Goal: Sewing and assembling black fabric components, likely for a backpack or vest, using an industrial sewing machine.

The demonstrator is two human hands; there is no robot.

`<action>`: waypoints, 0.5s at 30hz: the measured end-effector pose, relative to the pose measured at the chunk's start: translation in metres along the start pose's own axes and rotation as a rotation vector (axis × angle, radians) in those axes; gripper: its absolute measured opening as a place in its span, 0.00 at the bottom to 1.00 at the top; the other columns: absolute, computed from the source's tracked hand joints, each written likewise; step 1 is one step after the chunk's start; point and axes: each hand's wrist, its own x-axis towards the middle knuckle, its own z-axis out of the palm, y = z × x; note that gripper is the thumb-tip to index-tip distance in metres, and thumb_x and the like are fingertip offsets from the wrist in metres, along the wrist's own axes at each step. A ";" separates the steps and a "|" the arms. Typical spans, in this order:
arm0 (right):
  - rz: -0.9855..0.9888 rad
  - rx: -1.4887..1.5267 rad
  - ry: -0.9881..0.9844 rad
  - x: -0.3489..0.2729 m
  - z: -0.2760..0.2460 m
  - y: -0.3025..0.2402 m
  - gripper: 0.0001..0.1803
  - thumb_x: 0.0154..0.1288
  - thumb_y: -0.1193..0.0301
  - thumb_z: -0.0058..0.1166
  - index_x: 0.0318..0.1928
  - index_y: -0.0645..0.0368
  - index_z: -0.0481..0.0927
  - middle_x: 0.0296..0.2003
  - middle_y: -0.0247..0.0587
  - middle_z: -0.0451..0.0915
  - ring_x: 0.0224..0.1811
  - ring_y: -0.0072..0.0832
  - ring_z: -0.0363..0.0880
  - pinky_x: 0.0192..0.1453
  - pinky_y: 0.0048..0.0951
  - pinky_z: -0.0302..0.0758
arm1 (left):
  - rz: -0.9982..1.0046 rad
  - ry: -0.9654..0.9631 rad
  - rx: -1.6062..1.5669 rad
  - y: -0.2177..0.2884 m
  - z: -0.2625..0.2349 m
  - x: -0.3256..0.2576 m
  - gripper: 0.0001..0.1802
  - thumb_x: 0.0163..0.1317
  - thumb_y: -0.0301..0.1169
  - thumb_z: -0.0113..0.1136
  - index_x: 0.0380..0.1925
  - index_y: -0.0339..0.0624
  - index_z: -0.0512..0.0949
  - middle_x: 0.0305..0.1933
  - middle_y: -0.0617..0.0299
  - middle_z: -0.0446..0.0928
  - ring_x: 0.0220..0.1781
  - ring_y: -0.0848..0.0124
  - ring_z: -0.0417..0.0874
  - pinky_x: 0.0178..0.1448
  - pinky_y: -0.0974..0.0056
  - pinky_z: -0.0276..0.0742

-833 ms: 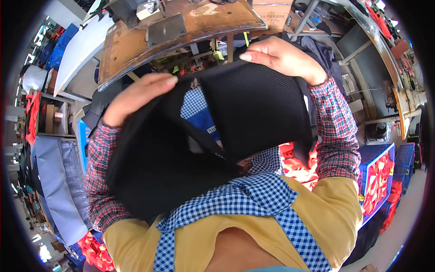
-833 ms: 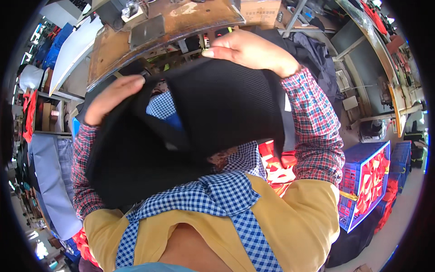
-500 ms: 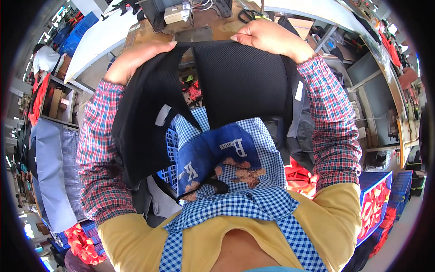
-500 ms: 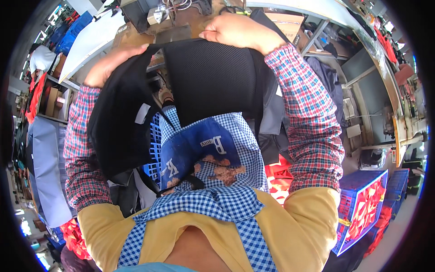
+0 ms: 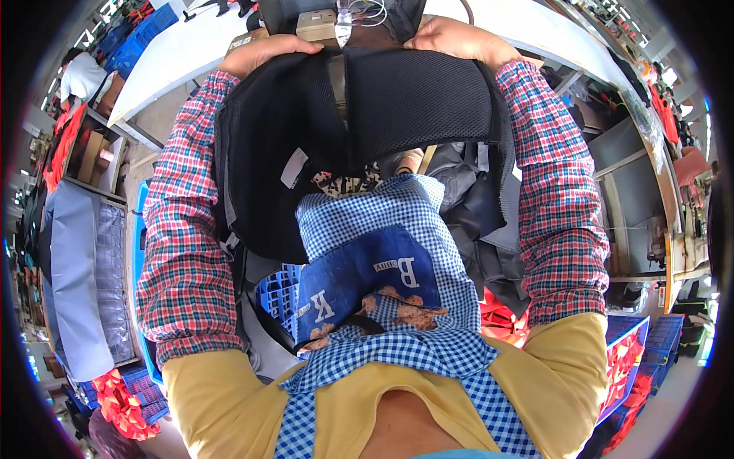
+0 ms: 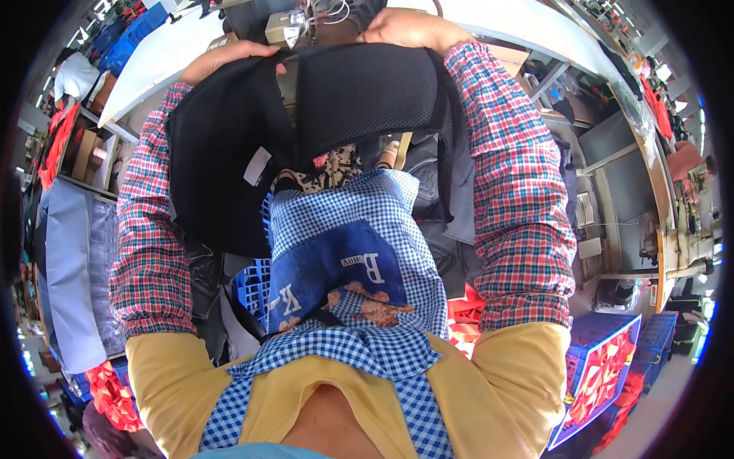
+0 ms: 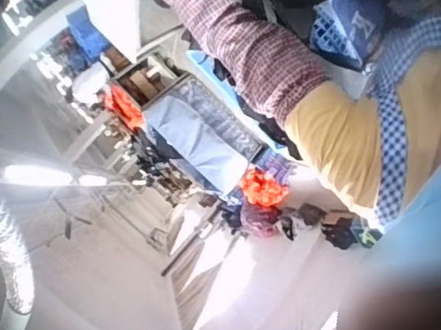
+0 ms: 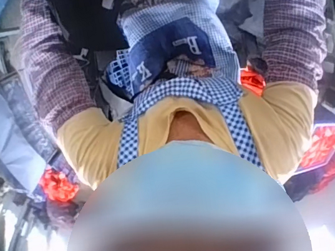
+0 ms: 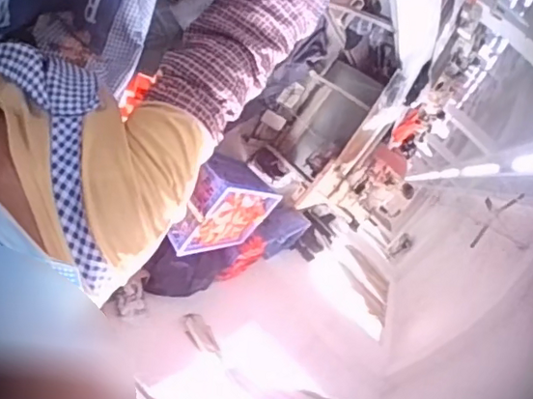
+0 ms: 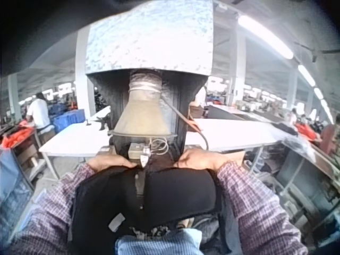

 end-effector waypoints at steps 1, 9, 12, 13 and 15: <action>-0.003 -0.002 -0.002 0.001 -0.002 0.000 0.21 0.72 0.54 0.51 0.42 0.59 0.87 0.31 0.38 0.86 0.33 0.27 0.83 0.48 0.29 0.79 | 0.023 0.004 0.021 -0.003 0.000 0.002 0.25 0.65 0.27 0.59 0.63 0.48 0.71 0.63 0.56 0.74 0.65 0.58 0.75 0.68 0.60 0.71; -0.022 -0.094 0.010 0.005 -0.011 0.008 0.22 0.73 0.54 0.50 0.43 0.59 0.87 0.33 0.37 0.86 0.36 0.29 0.83 0.53 0.30 0.78 | -0.600 -0.087 -0.779 -0.023 -0.001 0.026 0.21 0.72 0.44 0.52 0.49 0.38 0.81 0.34 0.65 0.83 0.34 0.80 0.81 0.42 0.75 0.76; -0.112 -0.055 0.077 -0.001 -0.013 -0.001 0.21 0.73 0.54 0.50 0.43 0.59 0.87 0.33 0.37 0.86 0.37 0.28 0.84 0.54 0.31 0.78 | -0.694 0.014 -0.924 -0.028 -0.007 0.018 0.20 0.68 0.30 0.56 0.59 0.39 0.74 0.51 0.55 0.80 0.53 0.65 0.81 0.61 0.66 0.73; -0.113 -0.055 0.076 -0.005 -0.015 -0.007 0.21 0.73 0.54 0.50 0.43 0.59 0.87 0.33 0.37 0.86 0.37 0.28 0.84 0.54 0.31 0.78 | -0.634 -0.029 -1.052 -0.029 -0.008 0.015 0.23 0.67 0.25 0.57 0.62 0.39 0.72 0.56 0.52 0.79 0.59 0.61 0.80 0.67 0.63 0.72; -0.116 -0.006 0.067 -0.014 -0.021 -0.019 0.21 0.73 0.54 0.50 0.43 0.58 0.87 0.34 0.36 0.86 0.38 0.27 0.84 0.54 0.30 0.78 | -0.502 -0.032 -0.690 -0.030 -0.008 0.010 0.22 0.66 0.23 0.57 0.61 0.39 0.73 0.56 0.51 0.80 0.60 0.61 0.80 0.68 0.63 0.71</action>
